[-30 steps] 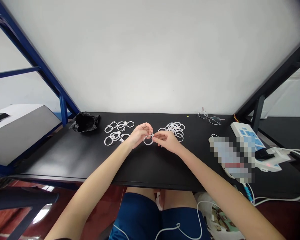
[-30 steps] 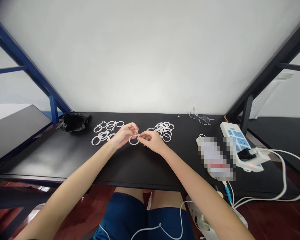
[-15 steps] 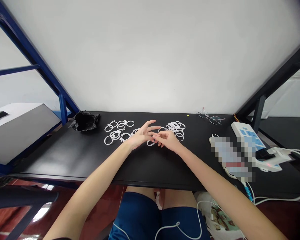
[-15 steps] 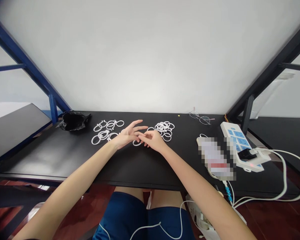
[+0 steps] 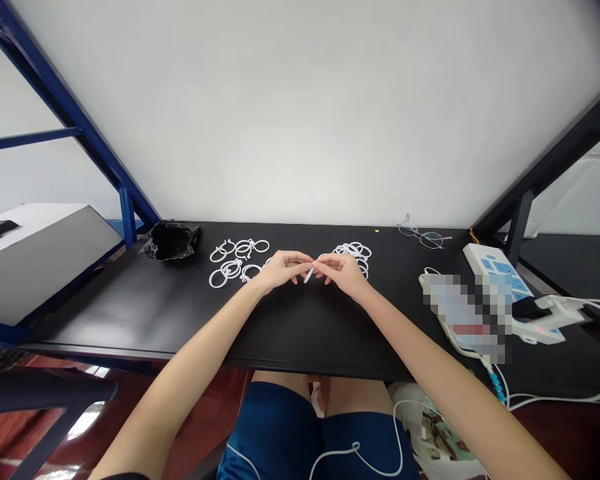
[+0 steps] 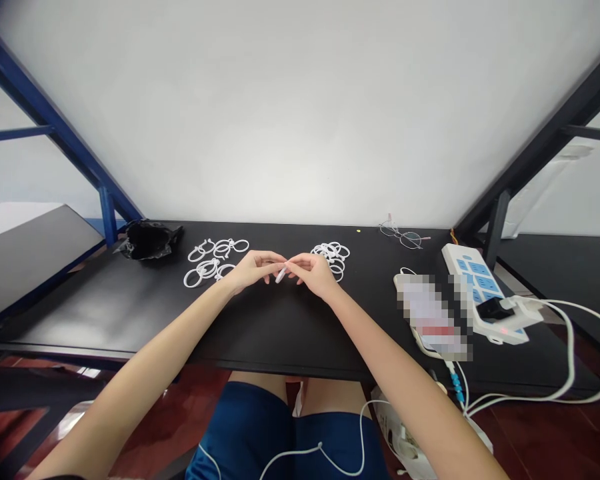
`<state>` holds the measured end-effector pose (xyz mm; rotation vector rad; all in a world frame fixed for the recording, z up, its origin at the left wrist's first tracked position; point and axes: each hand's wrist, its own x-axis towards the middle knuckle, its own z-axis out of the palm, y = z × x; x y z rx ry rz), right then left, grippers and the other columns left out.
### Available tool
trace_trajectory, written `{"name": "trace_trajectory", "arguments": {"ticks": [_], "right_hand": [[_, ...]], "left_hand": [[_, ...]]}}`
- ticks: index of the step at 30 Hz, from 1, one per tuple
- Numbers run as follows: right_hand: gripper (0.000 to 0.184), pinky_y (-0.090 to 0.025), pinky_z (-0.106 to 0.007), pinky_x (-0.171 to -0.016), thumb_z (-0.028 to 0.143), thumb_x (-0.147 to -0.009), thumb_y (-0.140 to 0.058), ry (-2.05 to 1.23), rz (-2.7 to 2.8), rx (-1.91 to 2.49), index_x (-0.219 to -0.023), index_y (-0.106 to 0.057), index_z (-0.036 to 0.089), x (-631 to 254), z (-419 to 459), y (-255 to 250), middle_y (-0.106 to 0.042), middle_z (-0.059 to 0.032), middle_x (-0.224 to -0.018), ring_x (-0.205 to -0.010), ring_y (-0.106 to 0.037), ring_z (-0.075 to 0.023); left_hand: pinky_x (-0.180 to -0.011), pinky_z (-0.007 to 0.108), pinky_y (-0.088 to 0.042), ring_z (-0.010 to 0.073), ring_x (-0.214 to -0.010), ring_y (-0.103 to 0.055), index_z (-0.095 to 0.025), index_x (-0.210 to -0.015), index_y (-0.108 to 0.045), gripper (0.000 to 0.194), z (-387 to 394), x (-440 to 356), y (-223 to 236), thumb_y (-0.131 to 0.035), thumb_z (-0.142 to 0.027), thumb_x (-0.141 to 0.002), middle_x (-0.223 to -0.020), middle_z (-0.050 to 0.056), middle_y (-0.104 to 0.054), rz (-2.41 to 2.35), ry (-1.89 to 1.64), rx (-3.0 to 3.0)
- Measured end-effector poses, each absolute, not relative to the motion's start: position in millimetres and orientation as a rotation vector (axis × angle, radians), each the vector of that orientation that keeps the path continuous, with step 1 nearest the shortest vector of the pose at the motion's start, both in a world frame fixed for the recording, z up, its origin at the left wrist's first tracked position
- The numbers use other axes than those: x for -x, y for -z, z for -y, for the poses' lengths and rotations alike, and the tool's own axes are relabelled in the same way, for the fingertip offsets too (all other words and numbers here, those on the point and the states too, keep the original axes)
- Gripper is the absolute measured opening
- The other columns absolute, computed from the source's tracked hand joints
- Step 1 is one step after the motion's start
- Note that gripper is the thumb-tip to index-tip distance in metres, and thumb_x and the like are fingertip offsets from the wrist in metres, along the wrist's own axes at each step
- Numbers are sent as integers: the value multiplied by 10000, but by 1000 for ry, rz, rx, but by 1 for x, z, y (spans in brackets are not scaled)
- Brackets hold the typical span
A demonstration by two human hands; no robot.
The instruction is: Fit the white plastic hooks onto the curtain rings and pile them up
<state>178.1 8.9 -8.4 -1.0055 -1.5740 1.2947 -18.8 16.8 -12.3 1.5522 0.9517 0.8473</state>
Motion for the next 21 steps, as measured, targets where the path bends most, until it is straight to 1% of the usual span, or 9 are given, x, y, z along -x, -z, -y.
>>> {"name": "trace_trajectory", "arguments": {"ticks": [2, 5, 9, 12, 16, 21], "right_hand": [[302, -505, -235, -508, 438, -695, -748, -1301, 1541, 990, -804, -717, 158, -178, -9, 8, -716, -61, -746, -680, -674, -174], [304, -523, -251, -546, 432, -687, -758, -1313, 1528, 961, -820, -732, 160, -177, -9, 7, -720, -59, -755, -684, -674, -171], [293, -522, -246, -548, 424, -680, -768, -1335, 1506, 966, -798, -720, 160, -177, -8, 7, -715, -50, -732, -663, -668, -158], [288, -521, -238, -547, 419, -676, -775, -1359, 1482, 996, -778, -704, 159, -177, -8, 7, -704, -38, -690, -645, -662, -148], [295, -524, -237, -559, 423, -669, -781, -1385, 1464, 997, -778, -697, 162, -178, -9, 6, -714, -40, -720, -658, -668, -147], [296, -533, -250, -581, 422, -655, -795, -1414, 1456, 991, -768, -699, 166, -179, -9, 7, -717, -42, -709, -664, -676, -156]], "left_hand": [[-609, 264, -535, 222, -838, -686, -144, -1001, -702, 401, -16, 19, 11, -710, -456, -750, -913, 111, -725, -952, -848, -1516], [-724, 310, -566, 244, -926, -687, -139, -992, -703, 397, -14, 18, 12, -737, -436, -730, -936, 118, -733, -938, -854, -1459], [-791, 355, -572, 235, -899, -692, -135, -961, -719, 390, -14, 17, 14, -751, -436, -714, -922, 112, -736, -932, -863, -1428], [-807, 370, -573, 229, -880, -692, -135, -934, -732, 382, -15, 16, 14, -744, -450, -718, -915, 108, -735, -909, -872, -1411], [-801, 352, -574, 229, -926, -681, -143, -926, -736, 367, -15, 16, 12, -703, -468, -758, -945, 110, -730, -886, -867, -1382], [-803, 349, -568, 210, -874, -689, -143, -932, -729, 352, -13, 17, 10, -725, -442, -747, -918, 99, -733, -871, -844, -1419]]}}
